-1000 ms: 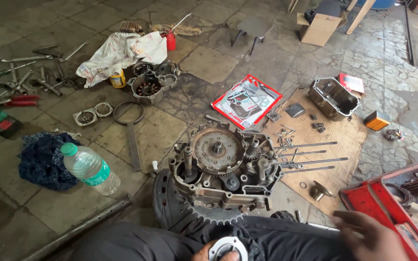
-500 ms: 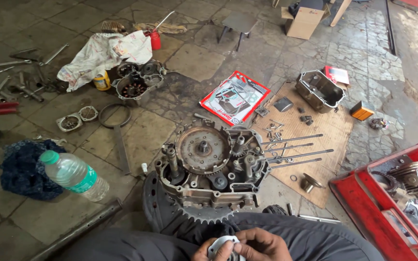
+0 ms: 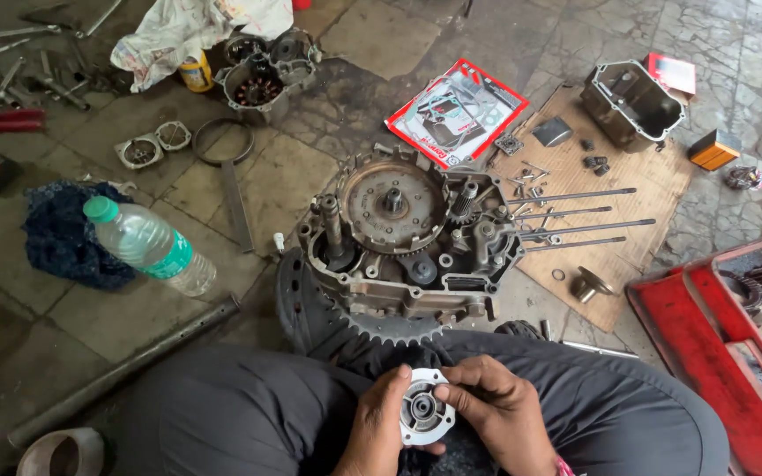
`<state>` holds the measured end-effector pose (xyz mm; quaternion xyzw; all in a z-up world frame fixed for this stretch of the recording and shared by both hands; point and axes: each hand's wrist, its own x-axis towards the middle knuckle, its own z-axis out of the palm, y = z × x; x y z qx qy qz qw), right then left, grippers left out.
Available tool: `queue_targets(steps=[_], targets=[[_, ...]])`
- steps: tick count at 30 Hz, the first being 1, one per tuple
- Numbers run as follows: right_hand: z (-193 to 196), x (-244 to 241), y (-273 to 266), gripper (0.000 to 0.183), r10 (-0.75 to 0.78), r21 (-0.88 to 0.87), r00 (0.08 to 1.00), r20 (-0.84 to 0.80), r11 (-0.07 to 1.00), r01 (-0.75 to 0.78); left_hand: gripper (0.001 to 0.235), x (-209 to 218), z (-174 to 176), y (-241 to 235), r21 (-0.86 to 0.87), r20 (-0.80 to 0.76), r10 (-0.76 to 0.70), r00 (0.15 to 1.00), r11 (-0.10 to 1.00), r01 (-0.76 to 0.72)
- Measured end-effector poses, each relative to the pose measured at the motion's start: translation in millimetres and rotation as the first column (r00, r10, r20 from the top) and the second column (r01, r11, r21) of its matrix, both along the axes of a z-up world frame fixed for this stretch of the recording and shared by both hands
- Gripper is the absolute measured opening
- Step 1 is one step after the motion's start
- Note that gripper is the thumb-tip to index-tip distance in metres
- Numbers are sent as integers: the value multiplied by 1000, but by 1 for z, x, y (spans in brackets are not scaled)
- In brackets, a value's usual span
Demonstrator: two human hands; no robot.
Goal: The person sits on the floor of a motorcycle repair workshop with a disassembled engine case in front of them. They pick up a small round metal engine cover, wipe and rub it with a dark rag, set it down, and use a screwdriver on it while continuing to handle and clean the part.
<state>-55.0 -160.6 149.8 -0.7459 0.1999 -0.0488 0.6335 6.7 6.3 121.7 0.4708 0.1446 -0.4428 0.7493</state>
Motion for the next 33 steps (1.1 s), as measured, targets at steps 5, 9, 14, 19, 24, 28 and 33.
queue_targets(steps=[5,9,14,19,24,28,33], targets=[[0,-1,1,13,29,13,995,90,999,-31,54,-5,2,3,-36,60,22,998,999,-20],[-6,-3,-2,14,53,122,980,193,989,-77,51,-6,4,2,-38,72,64,995,997,-61],[-9,-4,-2,16,-10,353,987,-162,933,67,43,-3,13,3,-1,46,103,994,995,-103],[-17,-10,2,17,88,135,996,-30,987,-83,38,-1,15,4,22,49,92,995,995,-93],[-3,-6,2,20,104,67,994,-32,993,-102,35,-4,11,5,-37,89,36,995,999,-33],[0,-6,3,27,108,212,991,-74,973,-90,36,-1,16,9,-59,107,44,993,998,-37],[-11,-8,5,30,40,291,999,32,955,-48,42,1,26,10,-57,125,49,991,997,-42]])
